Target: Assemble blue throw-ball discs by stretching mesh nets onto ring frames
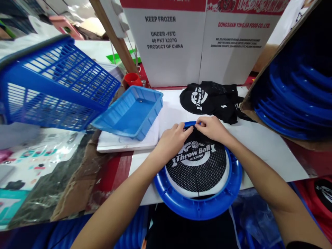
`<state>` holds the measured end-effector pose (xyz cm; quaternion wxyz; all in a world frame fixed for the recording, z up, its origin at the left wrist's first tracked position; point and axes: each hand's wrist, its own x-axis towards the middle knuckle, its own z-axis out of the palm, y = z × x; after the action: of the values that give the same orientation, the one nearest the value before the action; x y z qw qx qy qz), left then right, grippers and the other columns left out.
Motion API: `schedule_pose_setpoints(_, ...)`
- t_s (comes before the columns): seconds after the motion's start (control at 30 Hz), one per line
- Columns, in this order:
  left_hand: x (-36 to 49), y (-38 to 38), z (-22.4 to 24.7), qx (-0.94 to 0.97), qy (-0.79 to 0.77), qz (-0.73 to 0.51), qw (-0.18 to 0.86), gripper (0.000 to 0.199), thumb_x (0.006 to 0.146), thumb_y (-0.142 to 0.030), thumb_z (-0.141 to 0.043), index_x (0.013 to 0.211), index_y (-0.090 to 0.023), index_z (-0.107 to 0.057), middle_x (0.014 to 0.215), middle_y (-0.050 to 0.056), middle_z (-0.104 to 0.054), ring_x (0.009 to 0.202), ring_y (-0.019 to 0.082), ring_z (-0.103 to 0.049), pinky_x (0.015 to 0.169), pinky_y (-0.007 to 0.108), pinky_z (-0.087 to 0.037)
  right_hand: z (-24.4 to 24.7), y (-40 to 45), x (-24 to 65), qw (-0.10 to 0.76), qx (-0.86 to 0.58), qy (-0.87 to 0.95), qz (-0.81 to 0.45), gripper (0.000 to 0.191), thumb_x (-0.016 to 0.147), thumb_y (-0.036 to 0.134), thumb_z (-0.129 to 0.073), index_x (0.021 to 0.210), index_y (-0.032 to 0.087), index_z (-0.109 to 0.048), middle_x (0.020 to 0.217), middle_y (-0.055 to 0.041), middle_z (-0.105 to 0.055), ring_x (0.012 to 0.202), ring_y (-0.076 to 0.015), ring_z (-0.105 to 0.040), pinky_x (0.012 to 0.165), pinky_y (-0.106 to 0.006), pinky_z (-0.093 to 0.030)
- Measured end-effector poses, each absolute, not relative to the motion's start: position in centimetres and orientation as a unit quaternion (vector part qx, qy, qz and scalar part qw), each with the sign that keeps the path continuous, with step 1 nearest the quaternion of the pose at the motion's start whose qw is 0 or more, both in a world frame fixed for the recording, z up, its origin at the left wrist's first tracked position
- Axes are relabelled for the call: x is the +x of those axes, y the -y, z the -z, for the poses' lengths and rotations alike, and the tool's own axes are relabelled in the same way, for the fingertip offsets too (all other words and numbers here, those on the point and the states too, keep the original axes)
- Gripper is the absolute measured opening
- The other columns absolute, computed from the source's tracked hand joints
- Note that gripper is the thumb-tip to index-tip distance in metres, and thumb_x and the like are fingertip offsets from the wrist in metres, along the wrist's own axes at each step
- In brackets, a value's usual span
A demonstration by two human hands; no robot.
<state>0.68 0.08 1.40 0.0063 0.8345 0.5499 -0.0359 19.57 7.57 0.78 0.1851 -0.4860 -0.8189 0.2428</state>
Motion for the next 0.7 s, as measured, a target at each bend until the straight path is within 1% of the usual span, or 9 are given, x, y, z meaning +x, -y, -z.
schedule_pose_setpoints(0.17,0.1,-0.5,-1.5,0.819,-0.569,0.011,0.066,0.052,0.106,-0.010,-0.042,0.154,-0.026,-0.056,0.124,0.015,-0.063,0.105,0.030,-0.067,0.074,0.037,-0.056,-1.0,-8.0,19.5,0.191,-0.493,0.795,-0.297,0.012,0.086,0.016,-0.067,0.074,0.017,-0.071,0.059,0.0047,-0.057,0.060,-0.0116,-0.049,0.064,-0.028,-0.033)
schedule_pose_setpoints(0.3,-0.2,-1.0,-1.4,0.818,-0.567,-0.010,0.095,0.051,0.106,-0.013,-0.043,0.153,-0.028,-0.058,0.122,0.013,-0.064,0.102,0.029,-0.068,0.077,0.038,-0.056,-1.1,-8.3,19.8,0.194,-0.489,0.775,-0.351,0.013,0.085,0.021,-0.067,0.074,0.017,-0.071,0.057,0.0056,-0.055,0.057,-0.0109,-0.046,0.061,-0.028,-0.032)
schedule_pose_setpoints(0.47,-0.4,-1.4,-1.1,0.815,-0.570,-0.022,0.104,0.048,0.107,-0.016,-0.044,0.150,-0.028,-0.062,0.120,0.012,-0.065,0.103,0.028,-0.068,0.080,0.038,-0.055,-1.0,-8.4,20.0,0.197,-0.485,0.761,-0.384,0.014,0.083,0.026,-0.067,0.075,0.016,-0.073,0.057,0.0054,-0.056,0.057,-0.0110,-0.047,0.059,-0.028,-0.032)
schedule_pose_setpoints(0.57,-0.4,-1.4,-1.0,0.816,-0.570,-0.017,0.098,0.048,0.107,-0.016,-0.044,0.150,-0.028,-0.061,0.121,0.012,-0.065,0.105,0.029,-0.068,0.079,0.038,-0.054,-0.8,-8.4,20.1,0.207,-0.483,0.753,-0.396,0.015,0.083,0.028,-0.067,0.074,0.017,-0.072,0.057,0.0056,-0.055,0.056,-0.0110,-0.046,0.058,-0.028,-0.032)
schedule_pose_setpoints(0.7,-0.5,-1.2,-0.9,0.817,-0.570,-0.017,0.087,0.049,0.108,-0.018,-0.044,0.152,-0.030,-0.060,0.121,0.012,-0.065,0.104,0.028,-0.068,0.077,0.036,-0.054,-0.6,-8.4,20.2,0.220,-0.480,0.750,-0.397,0.014,0.084,0.027,-0.066,0.074,0.017,-0.071,0.057,0.0054,-0.056,0.056,-0.0111,-0.046,0.058,-0.028,-0.032)
